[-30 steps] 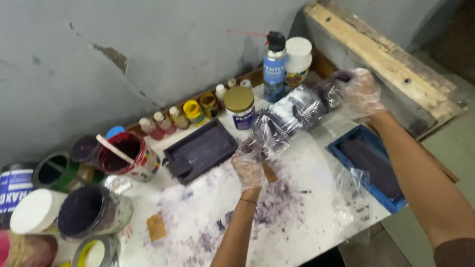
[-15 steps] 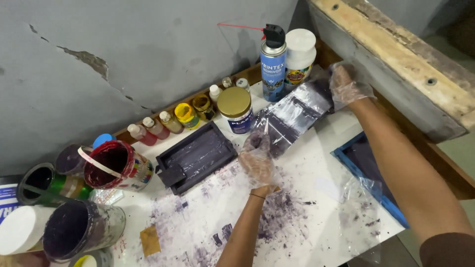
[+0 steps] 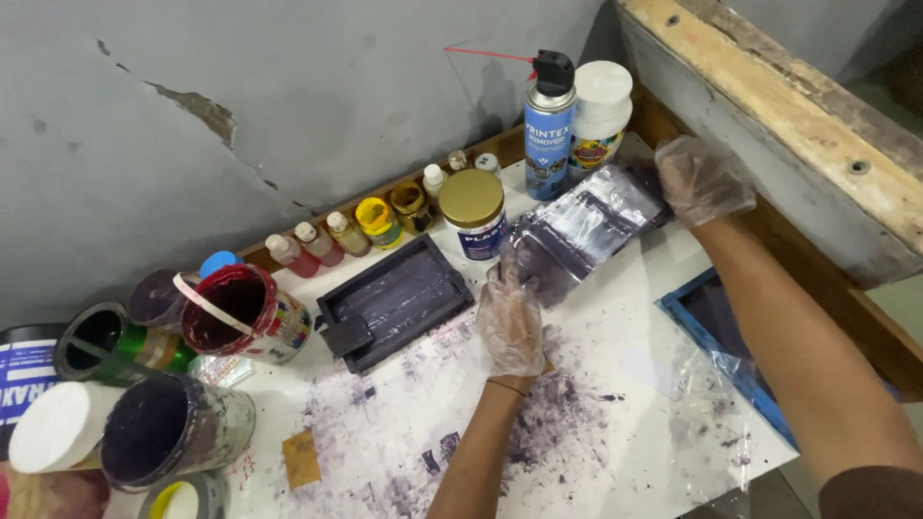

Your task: Preparing a printing tray by applying plastic film and securing it with adhesive tape.

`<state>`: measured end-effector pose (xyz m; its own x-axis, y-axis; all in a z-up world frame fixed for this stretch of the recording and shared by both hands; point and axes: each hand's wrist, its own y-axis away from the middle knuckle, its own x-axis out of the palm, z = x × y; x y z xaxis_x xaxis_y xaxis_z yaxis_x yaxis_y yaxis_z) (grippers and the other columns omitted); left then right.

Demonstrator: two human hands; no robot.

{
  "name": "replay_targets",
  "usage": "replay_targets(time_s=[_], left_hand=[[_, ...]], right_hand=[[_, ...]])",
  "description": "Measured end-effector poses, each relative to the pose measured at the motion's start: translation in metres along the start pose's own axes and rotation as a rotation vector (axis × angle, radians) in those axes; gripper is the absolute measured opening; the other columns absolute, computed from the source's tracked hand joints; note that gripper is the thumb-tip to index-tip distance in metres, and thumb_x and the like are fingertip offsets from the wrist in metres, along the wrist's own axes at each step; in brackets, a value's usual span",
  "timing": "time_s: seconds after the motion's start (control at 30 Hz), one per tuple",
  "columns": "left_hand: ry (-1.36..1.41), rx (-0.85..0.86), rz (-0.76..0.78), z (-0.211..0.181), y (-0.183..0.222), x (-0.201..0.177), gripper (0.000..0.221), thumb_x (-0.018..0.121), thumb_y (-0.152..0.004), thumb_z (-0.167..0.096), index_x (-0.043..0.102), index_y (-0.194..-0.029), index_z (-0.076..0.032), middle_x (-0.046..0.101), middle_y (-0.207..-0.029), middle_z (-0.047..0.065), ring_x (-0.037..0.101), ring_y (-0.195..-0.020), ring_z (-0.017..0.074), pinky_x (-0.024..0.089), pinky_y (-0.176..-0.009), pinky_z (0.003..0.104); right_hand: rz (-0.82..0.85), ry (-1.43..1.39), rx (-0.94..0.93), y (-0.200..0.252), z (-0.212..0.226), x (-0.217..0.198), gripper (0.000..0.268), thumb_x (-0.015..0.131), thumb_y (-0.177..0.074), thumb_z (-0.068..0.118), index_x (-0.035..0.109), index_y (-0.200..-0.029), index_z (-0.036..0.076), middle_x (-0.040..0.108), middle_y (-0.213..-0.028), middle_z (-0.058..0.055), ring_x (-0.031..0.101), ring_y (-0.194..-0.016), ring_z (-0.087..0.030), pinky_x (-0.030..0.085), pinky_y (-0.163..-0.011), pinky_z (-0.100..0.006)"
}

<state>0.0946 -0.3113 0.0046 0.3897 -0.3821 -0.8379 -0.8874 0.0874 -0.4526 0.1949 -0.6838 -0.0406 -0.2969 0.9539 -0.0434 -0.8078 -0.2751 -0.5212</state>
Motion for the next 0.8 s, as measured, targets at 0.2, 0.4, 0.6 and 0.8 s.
replay_targets(time_s=[0.2, 0.4, 0.6, 0.8], left_hand=[[0.115, -0.017, -0.087, 0.014, 0.009, -0.010, 0.070, 0.076, -0.085, -0.029, 0.048, -0.150, -0.020, 0.063, -0.122, 0.014, 0.069, -0.103, 0.0339, 0.063, -0.080, 0.045], [-0.004, 0.084, -0.087, 0.046, 0.026, -0.037, 0.056, 0.061, -0.101, -0.023, 0.044, -0.154, -0.019, 0.066, -0.131, 0.016, 0.063, -0.121, 0.0269, 0.051, -0.099, 0.035], [0.231, 0.121, -0.116, 0.093, 0.072, -0.090, 0.047, 0.060, -0.093, -0.012, 0.057, -0.139, -0.008, 0.067, -0.113, 0.022, 0.064, -0.093, 0.0400, 0.053, -0.082, 0.050], [0.649, -0.078, -0.019, 0.146, 0.150, -0.154, 0.021, 0.064, -0.096, -0.016, 0.072, -0.114, -0.006, 0.074, -0.109, 0.010, 0.074, -0.093, 0.0250, 0.061, -0.086, 0.034]], right_hand=[[0.102, -0.166, -0.128, 0.031, -0.025, -0.026, 0.028, 0.064, -0.101, 0.028, 0.061, -0.126, 0.018, 0.066, -0.102, 0.005, 0.065, -0.071, -0.004, 0.057, -0.062, -0.014], [-0.429, 1.321, -0.239, 0.045, -0.027, 0.001, 0.015, 0.063, -0.118, 0.007, 0.061, -0.103, 0.006, 0.060, -0.097, 0.000, 0.058, -0.083, -0.015, 0.045, -0.074, -0.022], [-0.564, 2.855, -1.086, 0.053, 0.061, 0.100, 0.011, 0.075, -0.111, 0.041, 0.077, -0.103, 0.033, 0.071, -0.084, 0.010, 0.067, -0.070, -0.006, 0.056, -0.068, -0.024], [-0.022, 2.101, -0.256, 0.063, 0.067, 0.241, 0.014, 0.070, -0.109, 0.046, 0.074, -0.113, 0.033, 0.064, -0.097, 0.001, 0.061, -0.080, -0.016, 0.049, -0.073, -0.029]])
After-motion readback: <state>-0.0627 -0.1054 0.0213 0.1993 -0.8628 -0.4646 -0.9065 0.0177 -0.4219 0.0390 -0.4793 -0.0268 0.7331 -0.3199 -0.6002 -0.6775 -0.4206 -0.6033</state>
